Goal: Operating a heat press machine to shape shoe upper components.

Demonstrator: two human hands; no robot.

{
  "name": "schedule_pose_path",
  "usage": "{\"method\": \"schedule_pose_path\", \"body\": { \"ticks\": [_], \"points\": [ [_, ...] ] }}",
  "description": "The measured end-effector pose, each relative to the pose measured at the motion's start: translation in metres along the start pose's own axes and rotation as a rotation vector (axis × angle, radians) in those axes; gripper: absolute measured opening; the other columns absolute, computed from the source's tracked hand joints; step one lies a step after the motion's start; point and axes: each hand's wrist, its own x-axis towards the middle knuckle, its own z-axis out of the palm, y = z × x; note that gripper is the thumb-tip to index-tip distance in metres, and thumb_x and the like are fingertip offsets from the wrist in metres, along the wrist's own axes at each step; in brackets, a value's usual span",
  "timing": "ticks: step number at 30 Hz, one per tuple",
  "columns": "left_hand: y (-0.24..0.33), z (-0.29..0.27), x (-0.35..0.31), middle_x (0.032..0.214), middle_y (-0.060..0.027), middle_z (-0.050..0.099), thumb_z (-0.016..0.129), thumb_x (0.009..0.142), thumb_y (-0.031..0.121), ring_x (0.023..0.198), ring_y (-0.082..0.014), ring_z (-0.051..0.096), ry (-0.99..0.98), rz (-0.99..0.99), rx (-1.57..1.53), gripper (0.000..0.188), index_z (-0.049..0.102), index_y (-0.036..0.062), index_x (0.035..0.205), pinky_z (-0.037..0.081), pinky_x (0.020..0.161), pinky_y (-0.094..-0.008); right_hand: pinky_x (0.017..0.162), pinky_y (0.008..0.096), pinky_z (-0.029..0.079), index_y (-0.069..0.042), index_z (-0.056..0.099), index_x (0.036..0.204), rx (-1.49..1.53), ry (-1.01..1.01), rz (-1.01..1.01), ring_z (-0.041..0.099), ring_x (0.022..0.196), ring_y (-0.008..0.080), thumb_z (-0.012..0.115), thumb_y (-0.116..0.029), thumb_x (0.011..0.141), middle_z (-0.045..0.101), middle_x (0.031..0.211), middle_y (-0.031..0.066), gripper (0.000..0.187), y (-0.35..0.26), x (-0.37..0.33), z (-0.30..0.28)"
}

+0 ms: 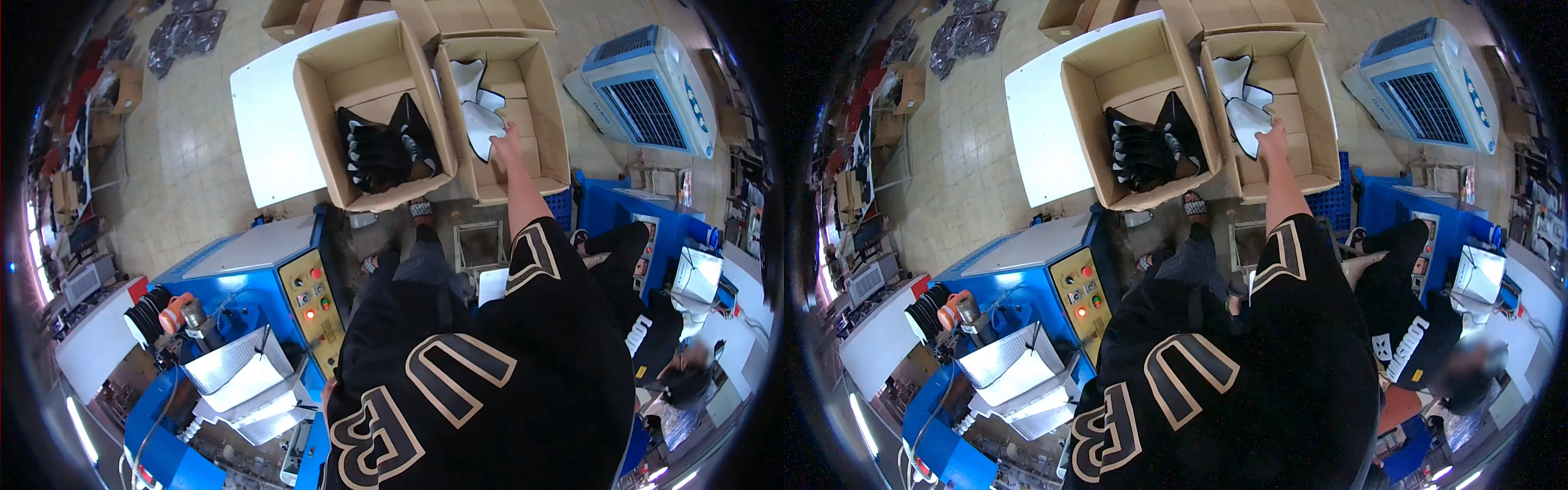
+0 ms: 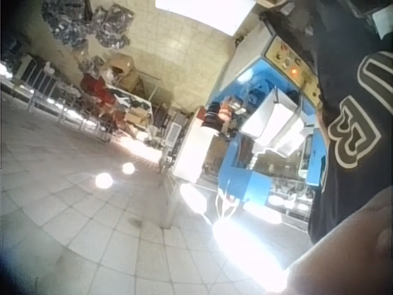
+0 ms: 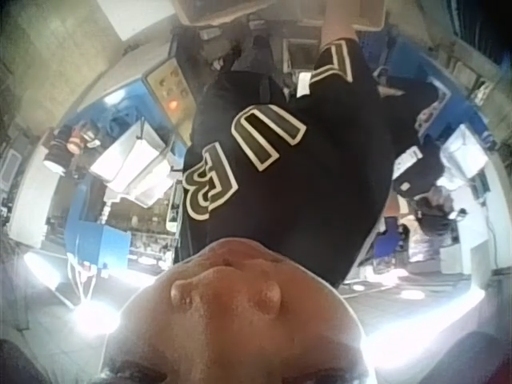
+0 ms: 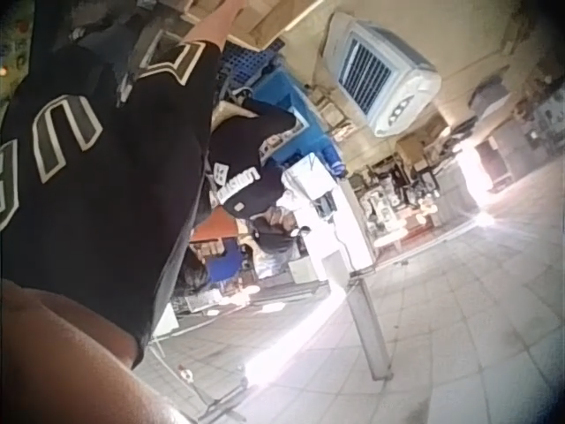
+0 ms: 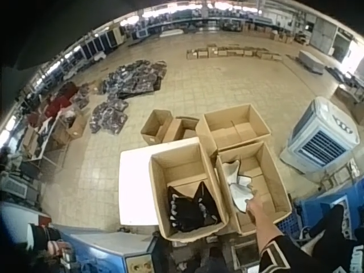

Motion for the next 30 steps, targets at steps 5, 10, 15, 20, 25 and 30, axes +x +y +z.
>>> {"method": "schedule_pose_path", "body": {
  "ticks": [5, 10, 15, 20, 25, 30],
  "points": [
    [0.063, 0.022, -0.062, 0.105, -0.0157, 0.067, 0.056, 0.094, 0.03, 0.079, -0.0246, 0.068, -0.62, 0.047, 0.085, 0.037, 0.057, 0.0017, 0.119, 0.051, 0.062, -0.0308, 0.097, 0.0398, 0.046, -0.023, 0.048, 0.134, -0.398, -0.165, 0.244, 0.057, 0.114, 0.0338, 0.079, -0.032, 0.068, 0.058, 0.125, 0.0163, 0.073, 0.014, 0.007, 0.012],
    [0.147, 0.058, -0.092, 0.102, -0.0094, 0.068, 0.053, 0.098, 0.035, 0.073, -0.0168, 0.067, -0.69, -0.045, 0.201, 0.039, 0.058, 0.0029, 0.121, 0.049, 0.062, -0.0245, 0.098, 0.0523, 0.039, -0.027, 0.05, 0.132, -0.341, -0.399, 0.146, 0.05, 0.125, 0.0218, 0.078, -0.037, 0.072, 0.055, 0.13, 0.0066, 0.067, 0.049, 0.058, 0.012],
    [0.203, 0.102, -0.118, 0.105, -0.006, 0.068, 0.047, 0.101, 0.035, 0.082, -0.0123, 0.065, -0.877, 0.155, 0.283, 0.04, 0.058, 0.0054, 0.125, 0.046, 0.07, -0.0241, 0.097, 0.0375, 0.043, -0.014, 0.058, 0.125, -0.083, 0.04, -0.073, 0.056, 0.115, 0.0315, 0.083, -0.033, 0.068, 0.059, 0.127, 0.011, 0.066, 0.016, 0.07, 0.037],
    [0.234, 0.133, -0.14, 0.106, -0.0071, 0.067, 0.048, 0.101, 0.03, 0.084, -0.0138, 0.064, -0.929, 0.294, 0.354, 0.036, 0.057, 0.003, 0.123, 0.047, 0.076, -0.0251, 0.099, 0.0395, 0.041, -0.011, 0.059, 0.125, -0.03, -0.196, 0.031, 0.054, 0.12, 0.0311, 0.084, -0.039, 0.064, 0.059, 0.128, 0.0118, 0.071, 0.012, 0.085, 0.034],
    [0.226, 0.13, -0.14, 0.104, -0.0064, 0.066, 0.048, 0.101, 0.031, 0.084, -0.0138, 0.064, -0.93, 0.268, 0.328, 0.036, 0.057, 0.0027, 0.123, 0.047, 0.076, -0.0254, 0.1, 0.0409, 0.037, -0.014, 0.062, 0.116, -0.374, -0.17, 0.052, 0.057, 0.115, 0.0297, 0.081, -0.032, 0.069, 0.062, 0.123, 0.0099, 0.053, -0.025, 0.046, 0.005],
    [0.199, 0.127, -0.128, 0.106, -0.006, 0.065, 0.049, 0.101, 0.033, 0.083, -0.0144, 0.064, -0.903, 0.167, 0.262, 0.038, 0.057, 0.0021, 0.123, 0.048, 0.073, -0.0248, 0.086, 0.0415, 0.048, -0.012, 0.06, 0.123, -0.207, -0.393, -0.167, 0.063, 0.099, 0.036, 0.068, -0.023, 0.083, 0.068, 0.107, 0.0165, 0.041, 0.0, -0.001, -0.049]
  ]
}}
